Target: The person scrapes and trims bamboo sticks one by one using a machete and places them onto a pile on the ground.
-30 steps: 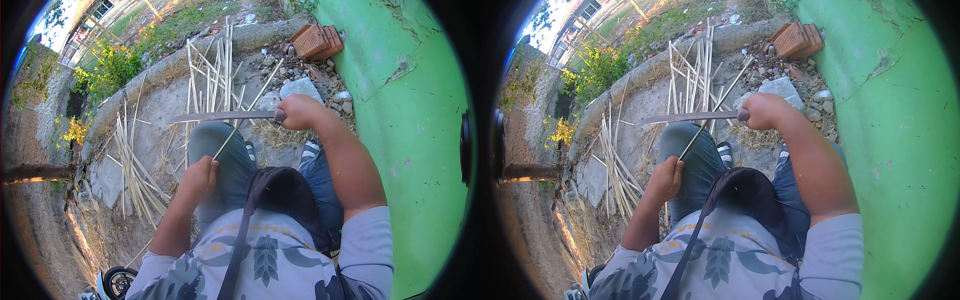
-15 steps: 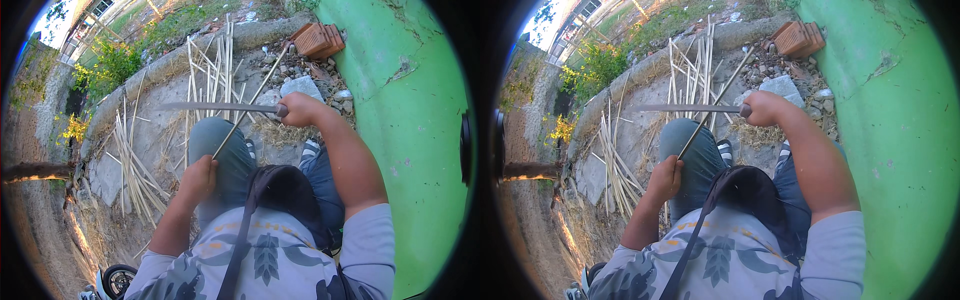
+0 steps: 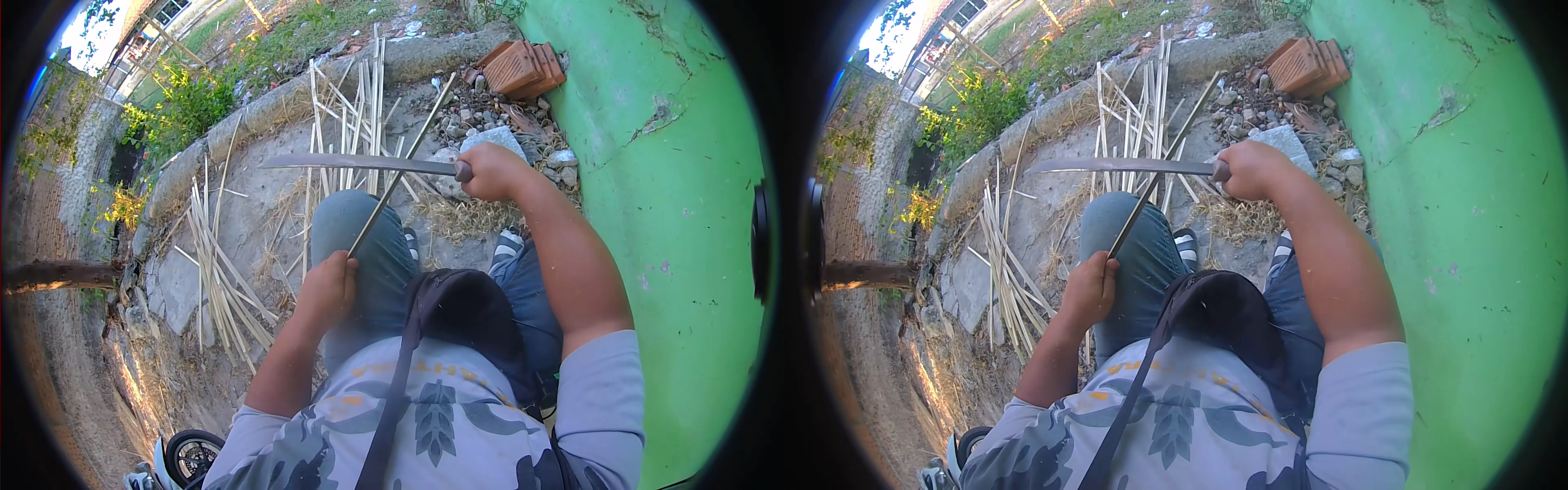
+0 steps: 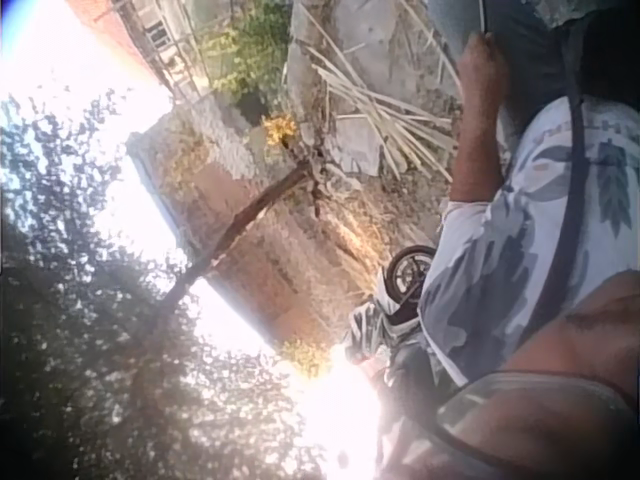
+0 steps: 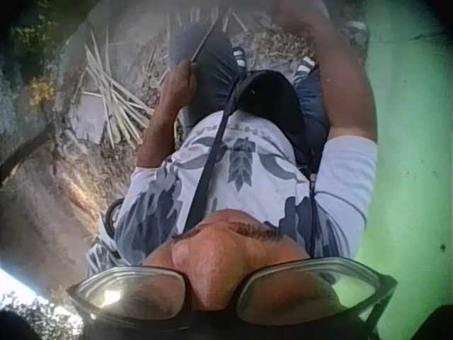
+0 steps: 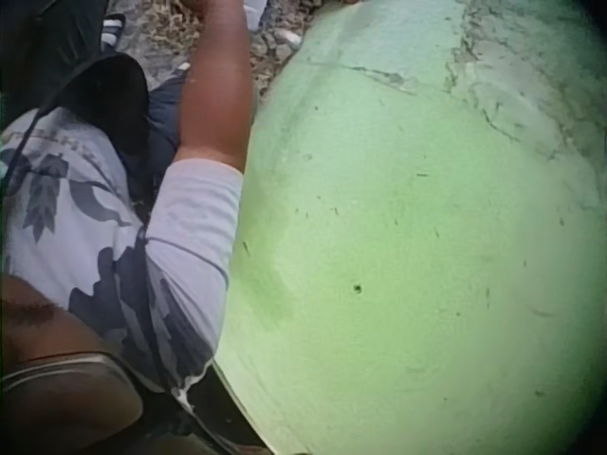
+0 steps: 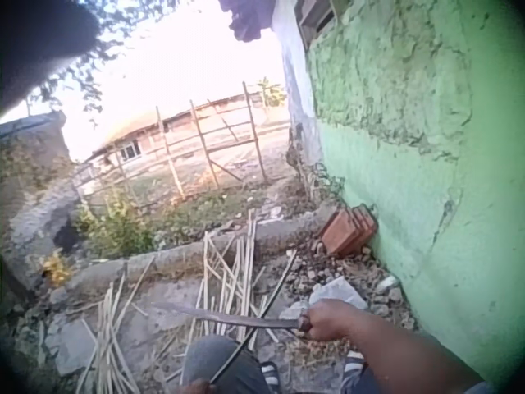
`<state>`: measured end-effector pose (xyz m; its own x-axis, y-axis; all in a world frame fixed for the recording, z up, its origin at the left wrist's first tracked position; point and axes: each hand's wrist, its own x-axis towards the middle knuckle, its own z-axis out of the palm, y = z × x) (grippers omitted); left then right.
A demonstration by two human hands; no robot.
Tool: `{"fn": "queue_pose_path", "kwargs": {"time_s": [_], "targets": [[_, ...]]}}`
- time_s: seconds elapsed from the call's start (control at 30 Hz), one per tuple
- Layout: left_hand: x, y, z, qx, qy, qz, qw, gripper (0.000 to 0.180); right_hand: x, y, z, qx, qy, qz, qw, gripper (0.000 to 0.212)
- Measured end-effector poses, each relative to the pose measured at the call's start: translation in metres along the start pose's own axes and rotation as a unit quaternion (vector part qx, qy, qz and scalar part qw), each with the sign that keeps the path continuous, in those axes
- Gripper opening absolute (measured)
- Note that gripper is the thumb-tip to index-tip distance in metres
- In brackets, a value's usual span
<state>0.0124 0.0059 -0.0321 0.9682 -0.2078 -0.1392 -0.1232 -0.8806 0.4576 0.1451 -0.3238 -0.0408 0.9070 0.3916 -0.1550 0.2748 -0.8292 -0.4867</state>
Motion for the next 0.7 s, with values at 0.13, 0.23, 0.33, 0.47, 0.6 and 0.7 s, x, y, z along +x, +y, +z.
{"fn": "queue_pose_path", "kwargs": {"time_s": [0.13,0.23,0.33,0.47,0.6,0.7], "targets": [[-0.001,-0.004,0.003,0.001,0.006,-0.010,1.000,0.028,0.003,0.001,0.006,0.023,0.024,-0.028,0.999,0.016],[-0.005,-0.002,0.001,0.004,0.006,-0.022,1.000,0.027,-0.002,-0.023,0.001,0.003,0.026,-0.044,0.999,0.015],[0.000,0.000,0.002,-0.008,0.002,0.006,1.000,0.027,0.003,0.006,-0.002,0.015,0.017,0.023,0.999,0.015],[0.000,-0.001,0.001,0.013,-0.009,-0.012,1.000,0.026,0.000,0.002,0.003,0.002,0.022,0.004,1.000,0.015],[-0.003,0.001,0.001,0.011,0.003,-0.019,1.000,0.027,-0.002,-0.013,-0.002,0.007,0.020,-0.025,0.999,0.015],[-0.003,0.002,0.001,0.015,0.000,-0.010,1.000,0.027,0.004,0.014,0.000,0.006,0.033,0.004,0.999,0.015]]}}
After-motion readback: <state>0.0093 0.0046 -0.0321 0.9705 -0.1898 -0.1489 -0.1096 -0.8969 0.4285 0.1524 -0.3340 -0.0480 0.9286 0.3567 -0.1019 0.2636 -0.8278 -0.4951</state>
